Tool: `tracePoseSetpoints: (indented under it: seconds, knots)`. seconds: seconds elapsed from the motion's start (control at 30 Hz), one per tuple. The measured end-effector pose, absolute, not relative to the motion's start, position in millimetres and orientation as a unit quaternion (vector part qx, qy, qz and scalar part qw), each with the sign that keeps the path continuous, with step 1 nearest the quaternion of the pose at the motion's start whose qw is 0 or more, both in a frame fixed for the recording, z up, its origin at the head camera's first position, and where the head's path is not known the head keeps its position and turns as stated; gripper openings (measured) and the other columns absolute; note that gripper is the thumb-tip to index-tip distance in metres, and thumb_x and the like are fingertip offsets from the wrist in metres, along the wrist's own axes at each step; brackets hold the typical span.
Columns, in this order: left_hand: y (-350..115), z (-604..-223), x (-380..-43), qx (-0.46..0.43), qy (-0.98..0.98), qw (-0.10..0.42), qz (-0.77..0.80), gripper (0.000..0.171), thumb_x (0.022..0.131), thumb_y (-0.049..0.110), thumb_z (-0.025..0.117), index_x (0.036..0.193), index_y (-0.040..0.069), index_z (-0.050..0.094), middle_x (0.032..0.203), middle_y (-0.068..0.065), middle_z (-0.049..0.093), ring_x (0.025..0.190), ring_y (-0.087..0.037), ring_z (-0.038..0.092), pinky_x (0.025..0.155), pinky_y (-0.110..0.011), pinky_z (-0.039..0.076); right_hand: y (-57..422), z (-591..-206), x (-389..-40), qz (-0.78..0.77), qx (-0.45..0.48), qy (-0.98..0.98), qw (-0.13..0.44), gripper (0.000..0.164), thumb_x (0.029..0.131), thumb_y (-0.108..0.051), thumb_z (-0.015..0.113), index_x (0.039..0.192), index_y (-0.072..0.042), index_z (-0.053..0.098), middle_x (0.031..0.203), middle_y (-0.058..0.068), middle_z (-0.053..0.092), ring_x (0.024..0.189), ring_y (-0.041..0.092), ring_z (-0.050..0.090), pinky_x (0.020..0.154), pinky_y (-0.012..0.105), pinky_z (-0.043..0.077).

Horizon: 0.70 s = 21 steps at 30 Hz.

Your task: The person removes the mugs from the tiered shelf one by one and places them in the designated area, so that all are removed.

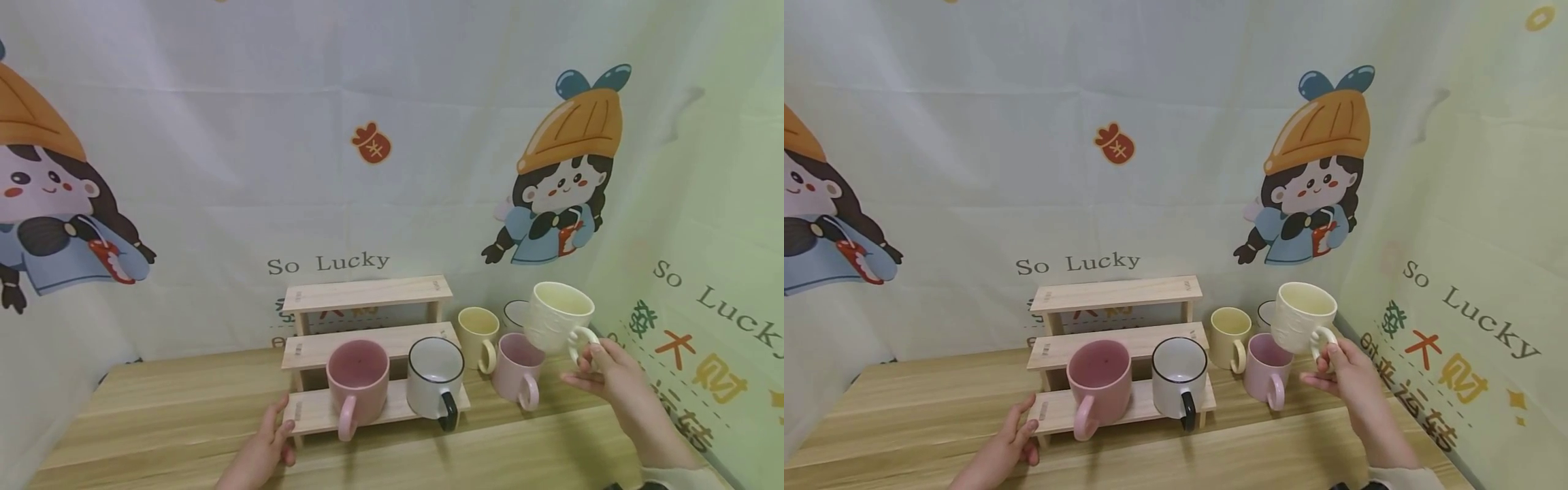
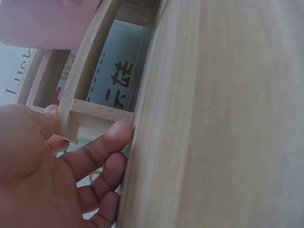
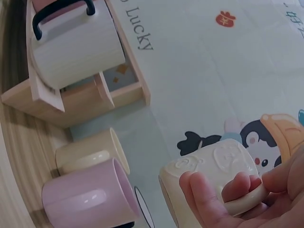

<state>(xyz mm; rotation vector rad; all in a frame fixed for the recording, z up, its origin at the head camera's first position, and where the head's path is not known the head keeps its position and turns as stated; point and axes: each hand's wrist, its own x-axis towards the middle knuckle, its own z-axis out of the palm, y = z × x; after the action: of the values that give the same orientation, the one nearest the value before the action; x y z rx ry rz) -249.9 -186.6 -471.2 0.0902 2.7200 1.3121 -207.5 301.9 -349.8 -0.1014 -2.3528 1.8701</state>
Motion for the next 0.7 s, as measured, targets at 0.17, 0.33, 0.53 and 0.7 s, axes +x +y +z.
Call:
tracePoseSetpoints:
  seconds: [0.17, 0.33, 0.53, 0.7]
  knots:
    - [-186.8, -471.7, -249.8, 0.033, 0.898, 0.06, 0.435, 0.053, 0.103, 0.022, 0.039, 0.15, 0.009, 0.016, 0.063, -0.002, 0.057, 0.054, -0.017, 0.04, 0.059, -0.031, 0.033, 309.8, -355.4, -206.7, 0.633, -0.045, -0.769, 0.075, 0.028, 0.106, -0.017, 0.024, 0.091, -0.001, 0.042, 0.078, 0.001, 0.043, 0.075, 0.011, 0.067, 0.076, 0.028, 0.056]
    - [-187.0, -469.8, -249.6, 0.041, 0.907, 0.051, 0.417, 0.054, 0.103, 0.022, 0.039, 0.15, 0.009, 0.016, 0.063, 0.0, 0.058, 0.054, -0.018, 0.04, 0.065, -0.034, 0.038, 315.9, -361.5, -206.9, 0.628, -0.05, -0.772, 0.085, 0.028, 0.106, -0.017, 0.025, 0.091, -0.001, 0.043, 0.079, 0.002, 0.043, 0.074, 0.011, 0.065, 0.076, 0.028, 0.056]
    - [-186.4, -468.8, -248.2, 0.038, 0.908, 0.053, 0.414, 0.053, 0.103, 0.023, 0.039, 0.15, 0.01, 0.016, 0.064, -0.001, 0.058, 0.054, -0.018, 0.041, 0.067, -0.034, 0.039, 323.3, -368.2, -207.6, 0.63, -0.059, -0.769, 0.092, 0.03, 0.106, -0.018, 0.024, 0.089, -0.001, 0.043, 0.079, 0.002, 0.043, 0.072, 0.011, 0.066, 0.075, 0.027, 0.056]
    - [-186.8, -469.9, -247.4, 0.038, 0.903, 0.052, 0.426, 0.053, 0.104, 0.025, 0.038, 0.15, 0.009, 0.016, 0.064, -0.002, 0.058, 0.054, -0.018, 0.041, 0.066, -0.033, 0.039, 328.3, -373.7, -211.5, 0.631, -0.065, -0.768, 0.094, 0.03, 0.106, -0.016, 0.024, 0.088, -0.001, 0.043, 0.077, 0.001, 0.043, 0.07, 0.011, 0.063, 0.073, 0.025, 0.056]
